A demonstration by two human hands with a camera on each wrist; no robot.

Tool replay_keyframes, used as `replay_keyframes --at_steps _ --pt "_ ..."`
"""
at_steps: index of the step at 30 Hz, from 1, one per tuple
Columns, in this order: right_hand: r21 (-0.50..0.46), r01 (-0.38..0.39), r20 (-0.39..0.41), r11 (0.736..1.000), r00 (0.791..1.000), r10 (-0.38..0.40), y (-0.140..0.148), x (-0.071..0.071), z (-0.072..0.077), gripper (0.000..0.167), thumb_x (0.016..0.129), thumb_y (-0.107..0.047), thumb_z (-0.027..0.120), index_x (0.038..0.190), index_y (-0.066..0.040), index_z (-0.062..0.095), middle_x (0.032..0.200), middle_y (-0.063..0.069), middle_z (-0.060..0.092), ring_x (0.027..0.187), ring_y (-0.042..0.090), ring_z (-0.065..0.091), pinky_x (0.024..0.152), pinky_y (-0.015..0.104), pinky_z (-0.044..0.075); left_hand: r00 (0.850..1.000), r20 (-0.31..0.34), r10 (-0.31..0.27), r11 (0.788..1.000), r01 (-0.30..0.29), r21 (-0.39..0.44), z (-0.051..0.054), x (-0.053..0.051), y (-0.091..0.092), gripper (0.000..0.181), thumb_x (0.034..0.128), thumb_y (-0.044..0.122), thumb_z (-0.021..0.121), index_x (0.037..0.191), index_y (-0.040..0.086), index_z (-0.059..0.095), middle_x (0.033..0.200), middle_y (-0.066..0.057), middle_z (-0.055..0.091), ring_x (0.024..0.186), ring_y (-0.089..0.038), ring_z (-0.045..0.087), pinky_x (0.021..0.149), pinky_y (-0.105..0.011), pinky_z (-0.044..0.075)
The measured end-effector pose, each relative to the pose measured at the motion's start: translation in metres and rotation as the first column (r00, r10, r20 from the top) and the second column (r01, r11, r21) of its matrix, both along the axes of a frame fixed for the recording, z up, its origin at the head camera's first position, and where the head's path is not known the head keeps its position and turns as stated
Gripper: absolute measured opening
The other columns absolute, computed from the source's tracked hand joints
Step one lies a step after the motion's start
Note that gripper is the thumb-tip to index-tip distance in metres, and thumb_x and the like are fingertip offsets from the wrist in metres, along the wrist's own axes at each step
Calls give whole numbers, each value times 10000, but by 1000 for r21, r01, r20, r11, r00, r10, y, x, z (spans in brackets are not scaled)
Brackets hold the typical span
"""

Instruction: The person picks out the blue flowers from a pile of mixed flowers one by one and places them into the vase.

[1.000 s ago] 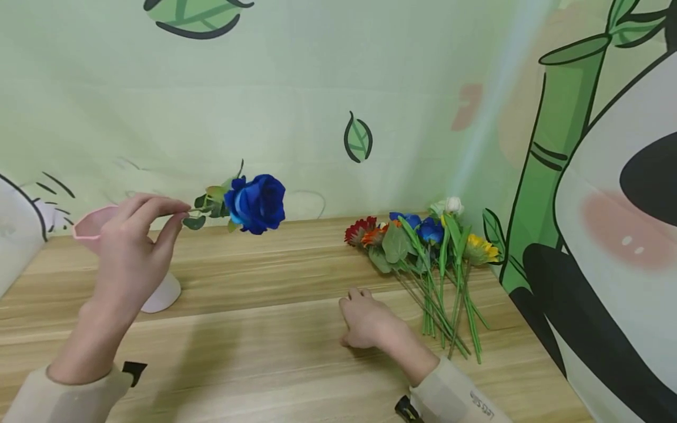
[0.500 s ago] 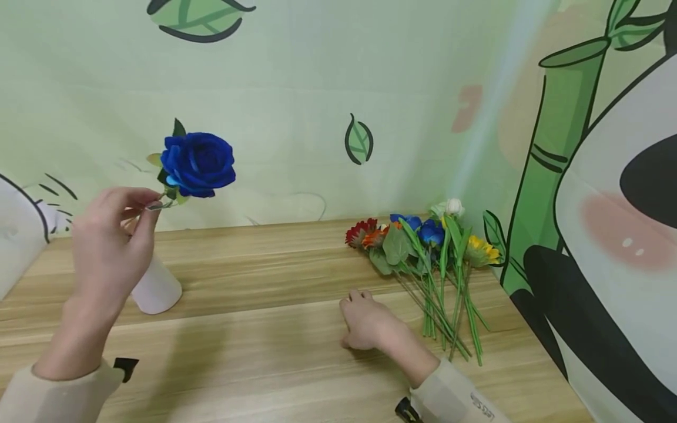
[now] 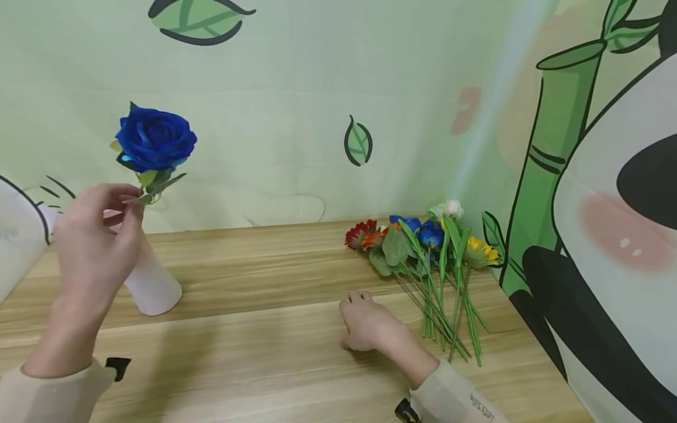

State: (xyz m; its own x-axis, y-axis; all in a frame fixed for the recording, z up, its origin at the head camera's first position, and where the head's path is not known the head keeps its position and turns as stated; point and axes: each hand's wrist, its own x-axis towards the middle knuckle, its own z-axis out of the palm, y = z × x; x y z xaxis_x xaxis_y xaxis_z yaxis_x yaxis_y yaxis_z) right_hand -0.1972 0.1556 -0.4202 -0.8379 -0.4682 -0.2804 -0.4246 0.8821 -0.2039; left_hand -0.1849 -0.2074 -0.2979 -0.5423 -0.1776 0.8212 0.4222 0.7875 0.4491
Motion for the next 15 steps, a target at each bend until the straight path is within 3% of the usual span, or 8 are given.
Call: replay_keyframes --at_steps 15 --pt "-10 6 1 1000 1000 -6 0 0 1 643 852 -275 858 1359 15 587 1446 227 477 1375 431 412 1074 537 428 999 26 48 999 -49 3 3 -2 -8 177 985 -19 588 1115 -65 699 979 -231 675 844 -365 691 709 5 351"
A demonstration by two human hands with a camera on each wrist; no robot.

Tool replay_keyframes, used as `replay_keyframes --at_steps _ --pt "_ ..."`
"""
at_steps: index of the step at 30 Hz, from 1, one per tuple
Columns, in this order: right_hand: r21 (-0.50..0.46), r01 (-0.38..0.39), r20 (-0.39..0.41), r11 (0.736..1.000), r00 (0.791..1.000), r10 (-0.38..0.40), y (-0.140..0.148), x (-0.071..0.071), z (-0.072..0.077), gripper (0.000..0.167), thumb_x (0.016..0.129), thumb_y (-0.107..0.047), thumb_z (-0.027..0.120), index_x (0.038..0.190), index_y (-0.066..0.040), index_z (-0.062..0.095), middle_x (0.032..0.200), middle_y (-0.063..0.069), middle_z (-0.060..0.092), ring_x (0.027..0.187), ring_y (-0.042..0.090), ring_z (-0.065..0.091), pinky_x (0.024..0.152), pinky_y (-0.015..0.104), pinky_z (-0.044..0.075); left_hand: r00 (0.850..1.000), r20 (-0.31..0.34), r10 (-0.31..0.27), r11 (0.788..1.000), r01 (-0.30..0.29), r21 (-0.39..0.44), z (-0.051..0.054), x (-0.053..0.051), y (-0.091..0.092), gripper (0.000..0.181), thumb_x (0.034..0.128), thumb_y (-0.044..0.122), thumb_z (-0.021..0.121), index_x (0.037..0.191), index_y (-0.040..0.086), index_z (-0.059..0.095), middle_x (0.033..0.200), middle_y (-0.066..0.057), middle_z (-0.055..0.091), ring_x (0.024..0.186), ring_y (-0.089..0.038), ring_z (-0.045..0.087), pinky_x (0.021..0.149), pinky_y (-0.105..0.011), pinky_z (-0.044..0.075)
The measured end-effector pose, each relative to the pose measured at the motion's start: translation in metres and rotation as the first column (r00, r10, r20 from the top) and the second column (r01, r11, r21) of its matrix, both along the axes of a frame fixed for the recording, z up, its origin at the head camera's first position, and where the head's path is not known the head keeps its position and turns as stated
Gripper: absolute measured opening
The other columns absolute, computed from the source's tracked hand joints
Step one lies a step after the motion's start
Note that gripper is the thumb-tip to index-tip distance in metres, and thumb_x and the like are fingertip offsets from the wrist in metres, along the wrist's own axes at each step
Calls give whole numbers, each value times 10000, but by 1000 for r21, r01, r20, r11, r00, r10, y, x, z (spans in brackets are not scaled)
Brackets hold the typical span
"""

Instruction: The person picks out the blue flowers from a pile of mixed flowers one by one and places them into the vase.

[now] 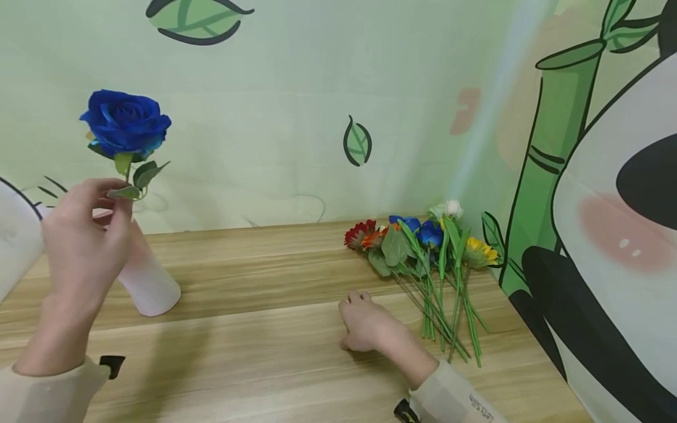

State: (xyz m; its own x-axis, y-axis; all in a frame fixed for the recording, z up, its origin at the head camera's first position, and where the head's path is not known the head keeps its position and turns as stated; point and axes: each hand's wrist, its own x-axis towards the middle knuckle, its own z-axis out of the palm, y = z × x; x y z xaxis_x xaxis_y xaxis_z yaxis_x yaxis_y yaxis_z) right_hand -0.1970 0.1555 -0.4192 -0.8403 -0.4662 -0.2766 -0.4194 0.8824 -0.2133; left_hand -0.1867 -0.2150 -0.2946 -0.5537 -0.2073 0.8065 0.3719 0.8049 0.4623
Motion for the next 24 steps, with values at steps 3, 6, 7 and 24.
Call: replay_keyframes --at_steps 3,6,7,24 --pt "-1 5 1 1000 1000 -5 0 0 0 645 853 -276 857 1362 12 586 1455 228 471 1381 430 406 1077 538 425 1000 -1 2 1000 -2 -1 2 0 -1 181 986 -16 590 1121 -72 697 992 -238 680 850 -371 695 705 11 347" --pt "-1 6 3 1000 1000 -6 0 0 0 645 853 -279 857 1362 11 586 1461 230 468 1384 430 403 1078 539 424 1000 4 7 1000 -7 5 3 -1 -3 186 986 -16 597 1130 -78 697 1009 -245 687 854 -382 695 700 16 341" --pt "0 5 4 1000 1000 -5 0 0 1 647 854 -280 857 1363 12 585 1461 231 468 1385 431 403 1078 539 424 1000 5 12 1000 -12 6 3 -1 -4 186 985 -17 600 1131 -80 696 1012 -249 689 853 -385 695 698 18 339" --pt "5 -5 8 1000 1000 5 -1 0 1 648 857 -281 855 1363 16 581 1443 228 480 1373 435 412 1076 535 426 958 281 59 998 -55 -22 -5 1 -21 198 996 92 574 1076 -57 677 968 -241 691 823 -385 671 604 -27 318"
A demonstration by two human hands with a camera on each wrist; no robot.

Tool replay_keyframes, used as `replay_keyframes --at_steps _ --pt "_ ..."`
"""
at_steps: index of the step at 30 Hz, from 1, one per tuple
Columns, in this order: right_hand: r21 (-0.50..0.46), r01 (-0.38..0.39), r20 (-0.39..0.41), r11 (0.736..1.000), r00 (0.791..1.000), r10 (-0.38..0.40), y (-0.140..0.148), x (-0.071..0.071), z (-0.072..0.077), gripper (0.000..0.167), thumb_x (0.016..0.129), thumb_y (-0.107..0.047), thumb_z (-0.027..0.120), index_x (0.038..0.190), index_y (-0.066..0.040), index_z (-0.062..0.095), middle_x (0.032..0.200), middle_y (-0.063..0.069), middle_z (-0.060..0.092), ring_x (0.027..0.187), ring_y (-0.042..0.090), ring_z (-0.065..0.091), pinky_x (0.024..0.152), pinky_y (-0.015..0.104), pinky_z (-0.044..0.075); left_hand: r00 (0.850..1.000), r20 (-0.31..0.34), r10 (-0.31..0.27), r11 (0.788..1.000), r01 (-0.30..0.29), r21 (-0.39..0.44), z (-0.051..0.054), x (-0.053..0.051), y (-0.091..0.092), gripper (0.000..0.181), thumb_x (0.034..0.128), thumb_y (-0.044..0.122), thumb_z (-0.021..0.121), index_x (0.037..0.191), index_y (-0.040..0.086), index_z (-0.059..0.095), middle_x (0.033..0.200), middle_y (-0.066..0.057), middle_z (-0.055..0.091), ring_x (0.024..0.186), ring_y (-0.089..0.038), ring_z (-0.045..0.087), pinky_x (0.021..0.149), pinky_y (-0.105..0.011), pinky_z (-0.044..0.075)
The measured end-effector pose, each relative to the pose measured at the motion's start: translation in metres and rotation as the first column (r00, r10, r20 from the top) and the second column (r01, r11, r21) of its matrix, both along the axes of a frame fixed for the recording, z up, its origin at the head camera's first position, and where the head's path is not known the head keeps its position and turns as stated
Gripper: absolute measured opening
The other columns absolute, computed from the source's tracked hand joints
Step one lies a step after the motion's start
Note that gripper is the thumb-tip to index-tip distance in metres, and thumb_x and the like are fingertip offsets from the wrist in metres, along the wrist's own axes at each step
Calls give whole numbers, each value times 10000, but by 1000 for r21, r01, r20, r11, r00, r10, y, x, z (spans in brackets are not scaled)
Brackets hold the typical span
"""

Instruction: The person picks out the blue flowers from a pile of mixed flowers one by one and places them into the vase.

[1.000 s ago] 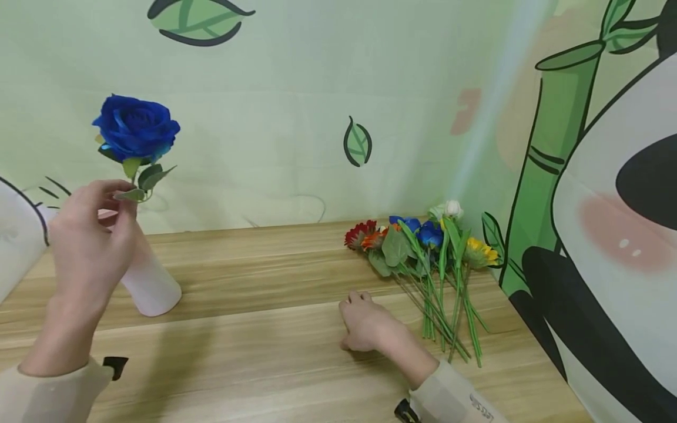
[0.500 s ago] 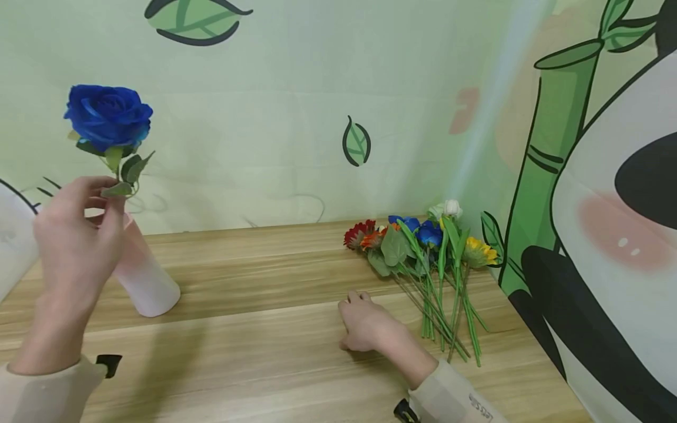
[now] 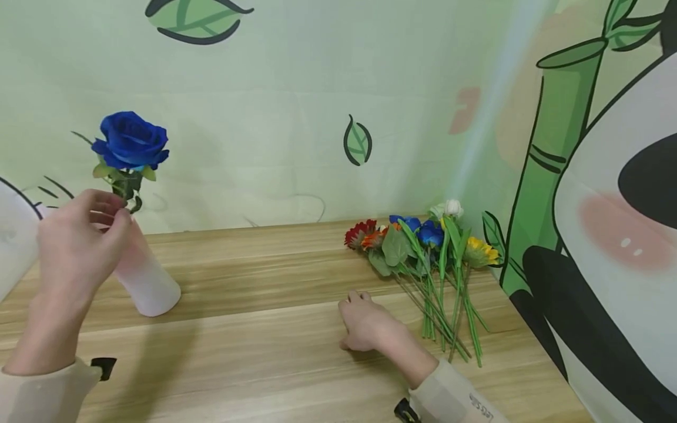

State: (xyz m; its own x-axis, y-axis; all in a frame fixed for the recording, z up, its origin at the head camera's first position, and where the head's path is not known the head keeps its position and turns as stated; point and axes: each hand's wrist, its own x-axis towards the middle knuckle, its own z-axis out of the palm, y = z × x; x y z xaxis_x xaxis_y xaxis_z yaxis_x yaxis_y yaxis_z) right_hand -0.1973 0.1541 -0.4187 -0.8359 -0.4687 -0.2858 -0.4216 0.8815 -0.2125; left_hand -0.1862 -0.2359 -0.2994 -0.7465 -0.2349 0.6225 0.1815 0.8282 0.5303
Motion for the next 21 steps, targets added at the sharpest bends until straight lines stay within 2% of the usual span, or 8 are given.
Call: replay_keyframes --at_steps 3,8,13,18,21 --pt "-1 -15 -3 1000 1000 15 2 -1 1 642 860 -281 852 1358 19 580 1435 233 483 1370 440 414 1075 532 428 1000 22 -3 1000 3 -7 0 0 -1 188 985 89 574 1052 -58 670 936 -246 686 808 -385 665 562 -20 311" --pt "4 -55 -1 998 998 55 3 -2 1 647 878 -291 832 1370 28 559 1429 247 475 1362 446 416 1083 525 425 1000 3 13 999 -13 -30 -5 -2 -4 179 965 77 582 1022 -60 682 890 -249 689 758 -383 663 534 -50 318" --pt "2 -73 4 997 997 73 3 -1 -1 635 871 -296 841 1343 30 566 1405 254 481 1343 454 425 1075 529 431 999 -18 35 998 -36 -54 -12 -3 -6 167 954 77 598 997 -57 689 845 -234 684 703 -360 640 544 -148 352" --pt "6 -81 -13 997 997 81 2 -2 -1 611 870 -304 845 1316 18 579 1362 232 503 1320 433 445 1061 514 444 998 -44 39 996 -42 -74 -15 -6 -6 161 943 54 598 987 -76 682 838 -246 675 698 -377 631 575 -320 415" --pt "18 -78 -19 997 997 78 3 -3 1 610 867 -311 848 1310 16 584 1344 226 513 1303 422 460 1050 505 455 999 -42 33 997 -36 -72 -14 -7 -5 160 946 58 602 987 -73 683 845 -243 676 703 -372 634 572 -252 412"
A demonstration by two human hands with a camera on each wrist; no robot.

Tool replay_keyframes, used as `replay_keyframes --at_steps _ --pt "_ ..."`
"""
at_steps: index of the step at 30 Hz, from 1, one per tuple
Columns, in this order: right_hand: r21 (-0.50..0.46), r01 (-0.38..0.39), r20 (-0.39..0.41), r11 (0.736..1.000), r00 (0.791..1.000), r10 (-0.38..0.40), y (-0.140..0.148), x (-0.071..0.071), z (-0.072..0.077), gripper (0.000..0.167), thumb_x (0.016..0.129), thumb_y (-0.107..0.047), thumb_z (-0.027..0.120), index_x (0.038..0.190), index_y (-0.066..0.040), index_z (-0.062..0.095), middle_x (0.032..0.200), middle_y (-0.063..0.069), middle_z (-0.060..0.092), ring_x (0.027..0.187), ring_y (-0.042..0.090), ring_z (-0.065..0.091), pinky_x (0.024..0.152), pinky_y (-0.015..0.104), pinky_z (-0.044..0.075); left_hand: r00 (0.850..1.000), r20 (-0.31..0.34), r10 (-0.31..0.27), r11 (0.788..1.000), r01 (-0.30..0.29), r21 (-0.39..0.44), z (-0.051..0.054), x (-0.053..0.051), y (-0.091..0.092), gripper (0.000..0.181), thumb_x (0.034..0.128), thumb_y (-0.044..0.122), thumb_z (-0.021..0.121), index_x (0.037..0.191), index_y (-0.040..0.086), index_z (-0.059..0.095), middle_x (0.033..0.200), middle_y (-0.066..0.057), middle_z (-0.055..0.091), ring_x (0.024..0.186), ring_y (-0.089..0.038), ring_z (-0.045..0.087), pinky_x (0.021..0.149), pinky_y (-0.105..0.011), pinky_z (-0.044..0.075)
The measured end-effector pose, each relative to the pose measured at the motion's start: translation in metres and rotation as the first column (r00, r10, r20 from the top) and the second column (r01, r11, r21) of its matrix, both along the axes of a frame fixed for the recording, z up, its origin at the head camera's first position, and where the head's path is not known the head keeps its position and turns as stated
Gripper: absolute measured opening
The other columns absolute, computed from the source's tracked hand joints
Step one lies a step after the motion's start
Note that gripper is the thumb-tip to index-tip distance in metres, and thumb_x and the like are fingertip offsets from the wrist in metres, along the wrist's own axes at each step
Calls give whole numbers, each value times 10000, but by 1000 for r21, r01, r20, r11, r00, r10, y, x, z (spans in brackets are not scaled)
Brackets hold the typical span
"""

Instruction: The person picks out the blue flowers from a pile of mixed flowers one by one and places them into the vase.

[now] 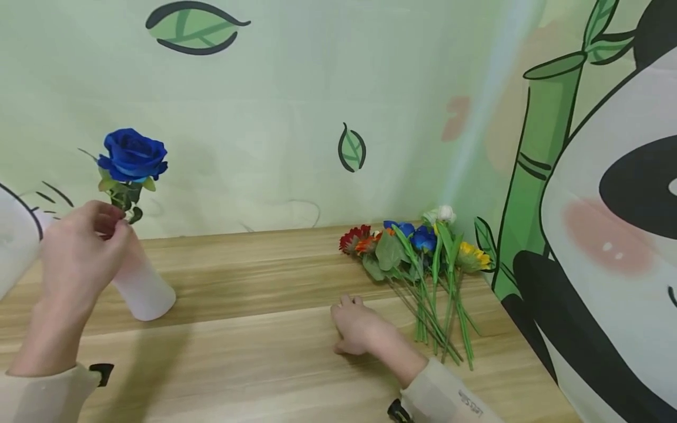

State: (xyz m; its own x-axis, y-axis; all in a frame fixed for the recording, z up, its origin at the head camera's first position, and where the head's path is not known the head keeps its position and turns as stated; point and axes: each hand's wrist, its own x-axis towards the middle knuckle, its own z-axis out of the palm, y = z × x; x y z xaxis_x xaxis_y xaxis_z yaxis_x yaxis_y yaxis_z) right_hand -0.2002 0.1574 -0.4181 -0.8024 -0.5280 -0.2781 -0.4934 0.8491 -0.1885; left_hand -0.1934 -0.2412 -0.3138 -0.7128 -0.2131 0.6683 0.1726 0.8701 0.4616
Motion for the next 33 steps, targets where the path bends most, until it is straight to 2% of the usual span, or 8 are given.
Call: replay_keyframes --at_steps 4,7,11,15,18,22,28,33 --pt "10 -2 -4 1000 1000 2 0 -1 1 601 864 -312 852 1291 20 590 1310 223 524 1280 423 474 1032 502 468 1000 20 -4 1000 4 21 -1 0 -1 162 957 78 605 997 -57 686 861 -230 678 716 -353 632 539 -92 323" --pt "17 -12 -4 1000 1000 12 -1 -2 2 594 869 -306 848 1286 27 586 1294 222 519 1277 434 468 1022 504 470 1000 29 -3 1000 2 31 -2 1 -2 160 959 77 607 1002 -55 687 862 -229 677 715 -350 632 526 -71 316" --pt "22 -27 -2 999 1000 27 -1 -2 1 590 885 -320 832 1299 21 583 1306 219 512 1281 427 464 1020 501 471 1000 21 2 1000 -2 17 -2 0 -3 155 957 78 616 1002 -50 690 862 -227 684 712 -347 640 528 -114 349" --pt "13 -25 7 1000 1000 25 0 -2 1 587 892 -329 824 1300 17 583 1344 229 499 1298 437 452 1025 504 468 1000 4 -13 1000 13 -1 -2 -2 -3 140 946 62 623 986 -55 689 842 -227 684 694 -349 641 534 -227 415" --pt "-3 -12 14 1000 1000 12 1 -2 1 600 889 -320 828 1313 21 577 1369 235 486 1316 449 435 1031 510 465 999 -22 -24 1000 24 -11 -1 -4 -2 123 934 38 625 967 -62 688 823 -226 682 684 -353 641 548 -316 443" --pt "-8 -6 22 1000 1000 6 3 0 0 629 895 -325 822 1353 19 561 1401 234 470 1342 452 415 1049 520 452 997 -61 -37 999 35 -25 -2 -5 0 102 916 8 616 936 -67 681 797 -216 670 673 -351 631 566 -376 463" --pt "-7 -13 29 1000 999 13 4 1 1 641 900 -334 815 1369 16 556 1410 238 469 1338 450 422 1052 525 447 994 -105 -41 999 38 -31 -5 -5 2 78 897 -30 599 909 -80 658 784 -215 647 663 -357 620 574 -433 485" --pt "-15 -19 20 1000 1000 19 5 2 3 659 895 -332 819 1382 20 549 1384 231 487 1326 443 436 1051 520 449 988 -148 -35 999 32 -25 -6 -6 3 80 885 -35 579 886 -82 644 761 -215 624 653 -368 594 582 -453 455"
